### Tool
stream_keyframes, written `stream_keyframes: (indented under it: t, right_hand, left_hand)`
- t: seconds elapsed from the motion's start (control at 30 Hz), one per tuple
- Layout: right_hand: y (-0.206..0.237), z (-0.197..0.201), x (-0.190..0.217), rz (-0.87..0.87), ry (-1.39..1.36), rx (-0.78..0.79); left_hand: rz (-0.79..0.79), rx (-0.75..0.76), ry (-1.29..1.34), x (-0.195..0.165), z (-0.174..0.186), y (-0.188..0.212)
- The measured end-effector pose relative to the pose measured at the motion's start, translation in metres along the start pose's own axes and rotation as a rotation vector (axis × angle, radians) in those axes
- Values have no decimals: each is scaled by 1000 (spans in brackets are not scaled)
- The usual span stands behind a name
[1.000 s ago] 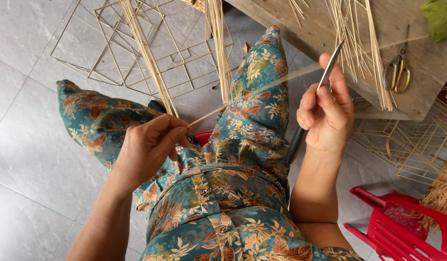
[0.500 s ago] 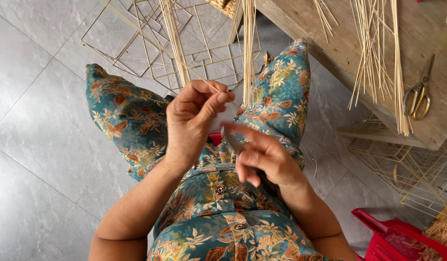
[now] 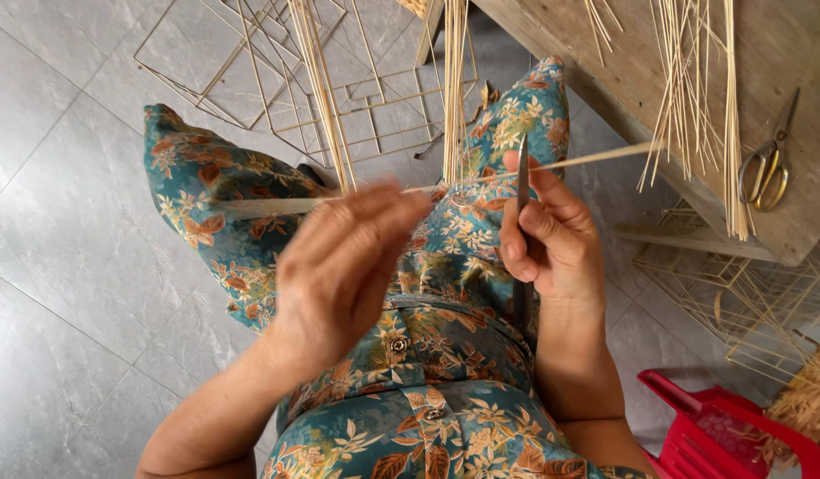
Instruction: The person sits on a low stool and assembles a rectangular bamboo basket frame. They insert thin bamboo strips into the frame, use a knife to split and sharpen strips, and use scissors to trim ends. The person repeatedly aligns and secures the strips within the frame structure.
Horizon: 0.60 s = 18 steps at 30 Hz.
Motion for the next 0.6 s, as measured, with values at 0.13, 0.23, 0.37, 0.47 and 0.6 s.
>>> stream_keyframes:
  t: [0.13,0.23,0.37,0.47,0.6]
  right_hand:
    - [4,5,3,28,-19,24]
    - [7,7,9,60,-29,11]
    - [13,7,13,64,37,-74]
    - [18,-2,6,0,165,-78]
    - [21,-13,-3,-63,232,-68]
  left_hand:
    - [80,175,-11,33,-17,-10]
    - [190,365,363,40,-56,-2]
    - [756,518,687,50,-99,23]
    - [567,428,493,46,-95,9]
    - [445,433,373,34,-93,0]
Point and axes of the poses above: each hand's wrist, its own y-axis away from the middle knuckle, its own z-axis out of the back of the hand, x = y × z, the point moved 6 cm from there along -y, towards the middle knuckle, and after that the axes turned 5 degrees about -z, right-handed, at the moved point
